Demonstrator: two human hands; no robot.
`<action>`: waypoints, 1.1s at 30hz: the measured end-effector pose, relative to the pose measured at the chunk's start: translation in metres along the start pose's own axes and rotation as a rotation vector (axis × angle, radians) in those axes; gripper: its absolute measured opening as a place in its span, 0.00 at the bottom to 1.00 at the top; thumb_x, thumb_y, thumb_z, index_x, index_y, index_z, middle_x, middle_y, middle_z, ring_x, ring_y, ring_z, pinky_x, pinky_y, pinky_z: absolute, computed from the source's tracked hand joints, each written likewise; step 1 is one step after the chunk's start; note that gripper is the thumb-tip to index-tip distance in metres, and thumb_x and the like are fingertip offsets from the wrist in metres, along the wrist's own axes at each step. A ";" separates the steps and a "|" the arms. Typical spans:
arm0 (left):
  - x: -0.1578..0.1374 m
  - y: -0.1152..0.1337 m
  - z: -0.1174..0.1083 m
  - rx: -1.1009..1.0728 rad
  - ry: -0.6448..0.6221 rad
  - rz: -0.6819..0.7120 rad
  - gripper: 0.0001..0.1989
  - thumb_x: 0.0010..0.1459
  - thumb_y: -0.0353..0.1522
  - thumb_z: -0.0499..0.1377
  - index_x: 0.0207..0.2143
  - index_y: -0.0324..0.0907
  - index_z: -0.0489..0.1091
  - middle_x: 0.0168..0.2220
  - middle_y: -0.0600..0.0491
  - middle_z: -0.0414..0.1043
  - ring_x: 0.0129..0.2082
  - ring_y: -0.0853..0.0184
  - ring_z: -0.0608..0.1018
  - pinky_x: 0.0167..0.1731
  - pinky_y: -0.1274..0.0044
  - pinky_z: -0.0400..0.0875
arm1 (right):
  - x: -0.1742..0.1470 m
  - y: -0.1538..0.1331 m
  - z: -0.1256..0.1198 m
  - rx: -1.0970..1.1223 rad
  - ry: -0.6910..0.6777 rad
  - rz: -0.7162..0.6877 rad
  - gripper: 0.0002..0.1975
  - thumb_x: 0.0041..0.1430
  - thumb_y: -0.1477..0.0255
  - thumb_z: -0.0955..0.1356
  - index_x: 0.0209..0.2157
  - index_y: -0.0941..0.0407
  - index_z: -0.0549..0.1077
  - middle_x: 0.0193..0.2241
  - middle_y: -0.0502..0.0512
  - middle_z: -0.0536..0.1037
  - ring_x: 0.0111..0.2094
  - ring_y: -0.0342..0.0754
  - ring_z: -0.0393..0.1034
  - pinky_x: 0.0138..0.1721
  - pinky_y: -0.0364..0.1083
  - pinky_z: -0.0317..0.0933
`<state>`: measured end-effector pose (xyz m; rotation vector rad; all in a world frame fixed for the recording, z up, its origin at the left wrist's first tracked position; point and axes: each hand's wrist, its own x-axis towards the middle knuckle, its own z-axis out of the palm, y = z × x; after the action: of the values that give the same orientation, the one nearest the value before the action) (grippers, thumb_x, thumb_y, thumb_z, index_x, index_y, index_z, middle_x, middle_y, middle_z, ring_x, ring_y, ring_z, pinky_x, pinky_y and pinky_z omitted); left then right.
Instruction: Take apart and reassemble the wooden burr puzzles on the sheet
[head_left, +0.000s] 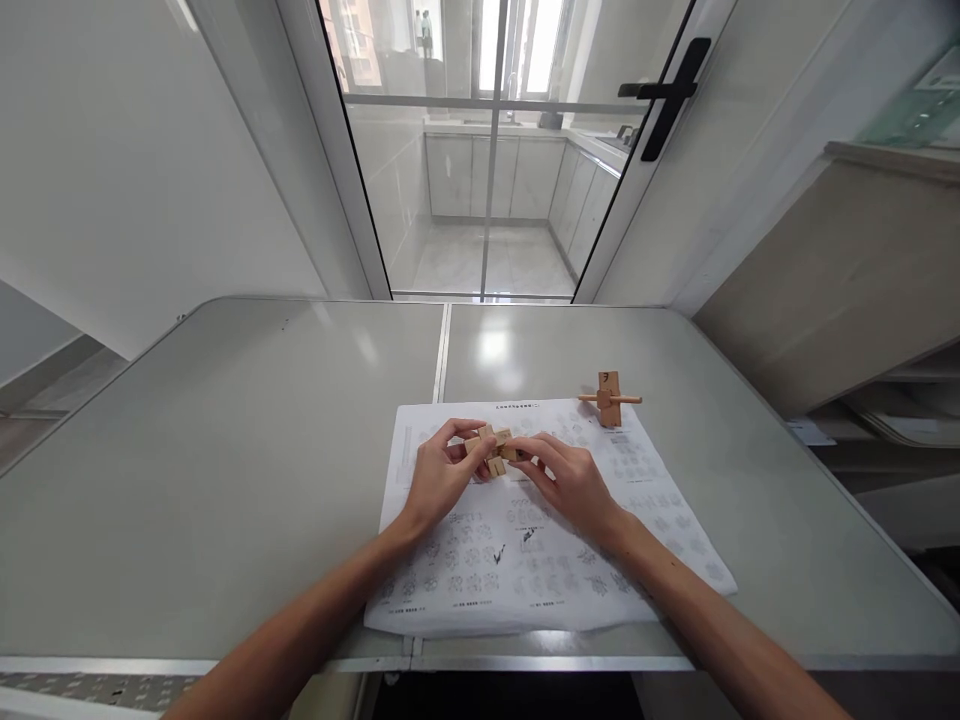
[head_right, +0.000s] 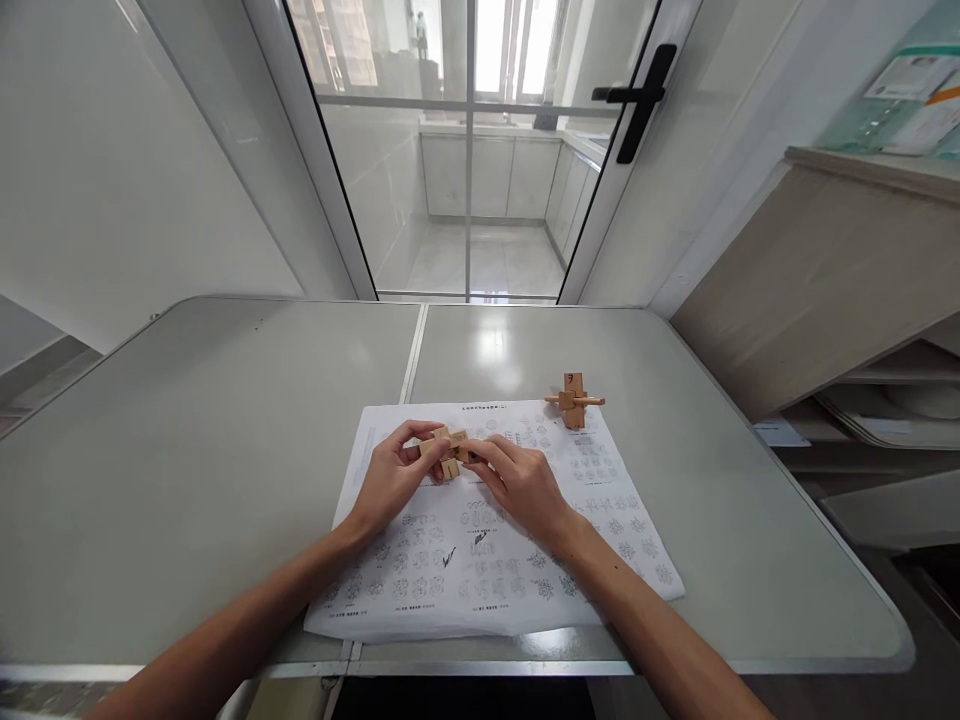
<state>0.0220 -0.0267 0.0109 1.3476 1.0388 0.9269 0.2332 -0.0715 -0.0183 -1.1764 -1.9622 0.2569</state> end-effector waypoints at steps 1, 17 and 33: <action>0.000 -0.001 0.000 0.009 -0.005 0.012 0.21 0.61 0.47 0.68 0.48 0.40 0.75 0.35 0.51 0.79 0.27 0.68 0.79 0.30 0.74 0.77 | 0.000 0.000 0.001 0.001 -0.005 0.011 0.11 0.77 0.69 0.63 0.53 0.49 0.76 0.40 0.55 0.84 0.33 0.48 0.78 0.31 0.46 0.69; 0.003 -0.007 -0.008 0.369 -0.114 0.416 0.30 0.58 0.40 0.72 0.61 0.46 0.69 0.45 0.50 0.74 0.34 0.68 0.76 0.42 0.69 0.78 | -0.003 0.001 0.001 0.053 0.057 0.054 0.10 0.75 0.69 0.66 0.54 0.50 0.74 0.44 0.56 0.84 0.33 0.48 0.79 0.33 0.48 0.74; 0.000 -0.009 -0.008 0.516 -0.205 0.483 0.34 0.54 0.44 0.74 0.60 0.47 0.68 0.48 0.49 0.75 0.41 0.62 0.78 0.44 0.69 0.75 | 0.000 -0.007 -0.006 0.099 0.009 0.038 0.12 0.76 0.68 0.65 0.57 0.48 0.74 0.40 0.56 0.81 0.32 0.49 0.75 0.32 0.48 0.71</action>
<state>0.0143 -0.0249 0.0027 2.1431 0.8341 0.8689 0.2327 -0.0767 -0.0106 -1.1500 -1.8987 0.3642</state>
